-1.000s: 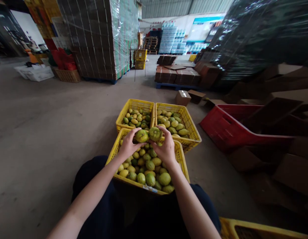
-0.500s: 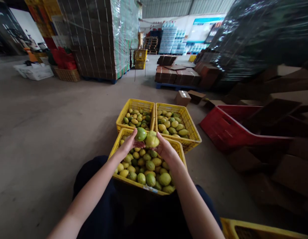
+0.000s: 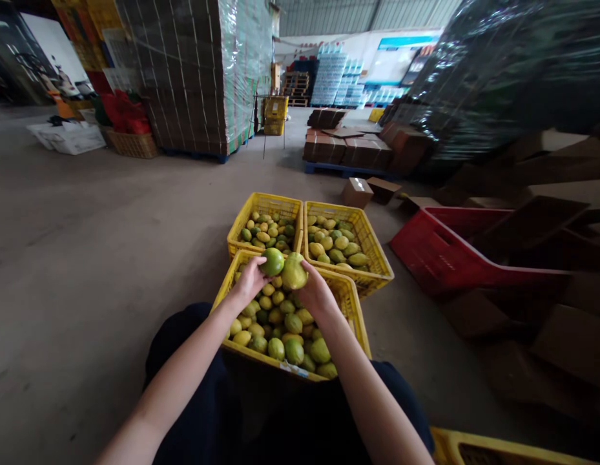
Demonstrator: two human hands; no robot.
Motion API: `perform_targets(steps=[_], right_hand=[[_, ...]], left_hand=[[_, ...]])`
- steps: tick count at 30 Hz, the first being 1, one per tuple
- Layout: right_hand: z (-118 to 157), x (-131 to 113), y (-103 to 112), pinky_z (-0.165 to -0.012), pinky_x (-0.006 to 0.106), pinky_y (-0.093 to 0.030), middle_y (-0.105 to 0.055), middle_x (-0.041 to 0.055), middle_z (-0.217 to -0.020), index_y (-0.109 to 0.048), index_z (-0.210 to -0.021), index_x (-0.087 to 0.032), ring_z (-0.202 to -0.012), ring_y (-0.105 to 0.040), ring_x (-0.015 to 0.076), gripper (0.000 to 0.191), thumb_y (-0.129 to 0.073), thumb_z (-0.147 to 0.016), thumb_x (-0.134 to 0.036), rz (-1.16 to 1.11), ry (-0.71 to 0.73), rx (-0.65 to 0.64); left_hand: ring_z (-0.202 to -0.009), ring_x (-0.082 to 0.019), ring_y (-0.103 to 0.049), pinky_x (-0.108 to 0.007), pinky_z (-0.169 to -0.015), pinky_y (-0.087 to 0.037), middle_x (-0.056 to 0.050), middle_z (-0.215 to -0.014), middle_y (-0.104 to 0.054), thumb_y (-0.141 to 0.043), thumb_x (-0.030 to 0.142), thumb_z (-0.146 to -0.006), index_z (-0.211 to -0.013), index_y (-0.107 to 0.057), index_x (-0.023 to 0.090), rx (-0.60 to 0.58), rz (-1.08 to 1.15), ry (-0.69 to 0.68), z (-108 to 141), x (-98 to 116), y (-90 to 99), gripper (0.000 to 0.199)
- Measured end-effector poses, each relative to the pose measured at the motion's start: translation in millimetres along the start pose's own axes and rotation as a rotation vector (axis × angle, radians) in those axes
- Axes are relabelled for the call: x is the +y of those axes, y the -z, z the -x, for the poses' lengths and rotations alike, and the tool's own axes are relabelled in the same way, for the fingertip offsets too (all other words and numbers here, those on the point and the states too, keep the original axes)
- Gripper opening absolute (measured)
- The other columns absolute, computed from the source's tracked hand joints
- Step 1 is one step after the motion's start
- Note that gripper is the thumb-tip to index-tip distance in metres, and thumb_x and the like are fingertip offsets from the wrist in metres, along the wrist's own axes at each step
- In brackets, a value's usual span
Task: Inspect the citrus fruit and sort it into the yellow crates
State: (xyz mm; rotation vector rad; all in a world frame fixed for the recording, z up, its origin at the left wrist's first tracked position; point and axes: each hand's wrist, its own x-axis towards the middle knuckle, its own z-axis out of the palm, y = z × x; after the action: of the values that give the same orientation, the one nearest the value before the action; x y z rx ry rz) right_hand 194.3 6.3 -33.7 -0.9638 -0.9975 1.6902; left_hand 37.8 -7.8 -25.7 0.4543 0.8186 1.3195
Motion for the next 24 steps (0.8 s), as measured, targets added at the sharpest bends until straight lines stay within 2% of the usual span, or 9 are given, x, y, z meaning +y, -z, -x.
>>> perform_targets(steps=[2,4,7,10,12,14,19,21,24], right_hand=[[0.7,-2.4,-0.7,-0.078,0.044,-0.06,-0.074,0.0097,-0.092,-0.062,-0.092,-0.021,-0.099,-0.07,0.0309,0.037,-0.054,-0.079,-0.054,-0.041,-0.005,-0.02],[1.5,-5.0,-1.3,-0.077,0.044,-0.061,-0.074,0.007,-0.088,-0.063,-0.091,-0.022,-0.097,-0.071,0.0301,0.031,-0.057,-0.079,-0.05,-0.157,-0.03,0.036],[2.6,-8.3,-4.2,-0.069,0.038,-0.061,-0.072,0.0013,-0.076,-0.064,-0.089,-0.023,-0.081,-0.071,0.0243,0.021,-0.067,-0.077,-0.04,-0.366,-0.094,0.178],[4.3,-11.1,-9.3,-0.055,0.03,-0.058,-0.071,-0.0009,-0.07,-0.065,-0.084,-0.022,-0.064,-0.068,0.0185,0.018,-0.07,-0.079,-0.038,-0.52,-0.135,0.236],[5.4,-12.3,-11.9,-0.049,0.028,-0.055,-0.071,-0.001,-0.067,-0.065,-0.082,-0.021,-0.059,-0.067,0.017,0.018,-0.067,-0.082,-0.039,-0.589,-0.141,0.237],[5.6,-12.1,-12.7,-0.048,0.027,-0.055,-0.071,-0.0009,-0.066,-0.065,-0.082,-0.02,-0.057,-0.068,0.0169,0.02,-0.066,-0.084,-0.04,-0.62,-0.139,0.217],[1.0,-5.3,-8.0,-0.047,0.028,-0.056,-0.072,0.0004,-0.065,-0.065,-0.082,-0.019,-0.053,-0.067,0.0168,0.022,-0.058,-0.091,-0.038,-0.617,-0.151,0.168],[-1.6,-1.7,-5.7,-0.044,0.029,-0.055,-0.072,0.0022,-0.065,-0.066,-0.085,-0.018,-0.052,-0.066,0.0179,0.028,-0.05,-0.094,-0.039,-0.58,-0.17,0.136],[-3.6,1.3,-3.4,-0.042,0.03,-0.054,-0.073,0.0044,-0.068,-0.067,-0.089,-0.018,-0.053,-0.068,0.0201,0.031,-0.048,-0.095,-0.042,-0.553,-0.181,0.091]], left_hand=[[-0.083,-0.02,-0.067,-0.031,-0.072,-0.053,-0.004,-0.085,-0.072,-0.051,0.028,-0.077,-0.092,-0.063,0.019,-0.01,0.054,-0.006,1.8,3.1,-1.6,0.021],[-0.078,-0.02,-0.067,-0.031,-0.069,-0.053,-0.005,-0.083,-0.071,-0.05,0.028,-0.077,-0.091,-0.061,0.019,-0.019,0.095,-0.015,3.6,5.2,-3.2,0.02],[-0.066,-0.017,-0.064,-0.028,-0.063,-0.051,-0.003,-0.078,-0.069,-0.056,0.033,-0.078,-0.087,-0.059,0.019,0.009,0.107,-0.03,5.1,5.9,-6.4,0.017],[-0.059,-0.012,-0.06,-0.023,-0.056,-0.047,0.001,-0.074,-0.065,-0.069,0.036,-0.076,-0.084,-0.058,0.019,0.045,0.078,-0.076,5.1,4.3,-8.9,0.022],[-0.057,-0.01,-0.058,-0.021,-0.054,-0.046,0.001,-0.074,-0.064,-0.075,0.036,-0.073,-0.084,-0.058,0.018,0.058,0.066,-0.097,4.7,3.1,-9.3,0.027],[-0.058,-0.011,-0.058,-0.022,-0.054,-0.047,-0.001,-0.075,-0.064,-0.074,0.039,-0.077,-0.087,-0.061,0.016,0.07,0.078,-0.07,3.8,2.4,-9.1,0.028],[-0.069,-0.016,-0.065,-0.025,-0.059,-0.051,-0.007,-0.077,-0.069,-0.053,0.046,-0.094,-0.087,-0.065,0.013,0.131,0.167,-0.049,1.0,0.6,-9.8,0.036],[-0.074,-0.018,-0.067,-0.024,-0.061,-0.052,-0.008,-0.078,-0.07,-0.047,0.047,-0.097,-0.087,-0.067,0.012,0.088,0.166,-0.05,0.5,-0.7,-10.1,0.041],[-0.077,-0.018,-0.068,-0.024,-0.065,-0.054,-0.008,-0.08,-0.072,-0.049,0.049,-0.096,-0.096,-0.07,0.012,0.002,0.164,-0.044,-0.3,-2.4,-9.0,0.043]])
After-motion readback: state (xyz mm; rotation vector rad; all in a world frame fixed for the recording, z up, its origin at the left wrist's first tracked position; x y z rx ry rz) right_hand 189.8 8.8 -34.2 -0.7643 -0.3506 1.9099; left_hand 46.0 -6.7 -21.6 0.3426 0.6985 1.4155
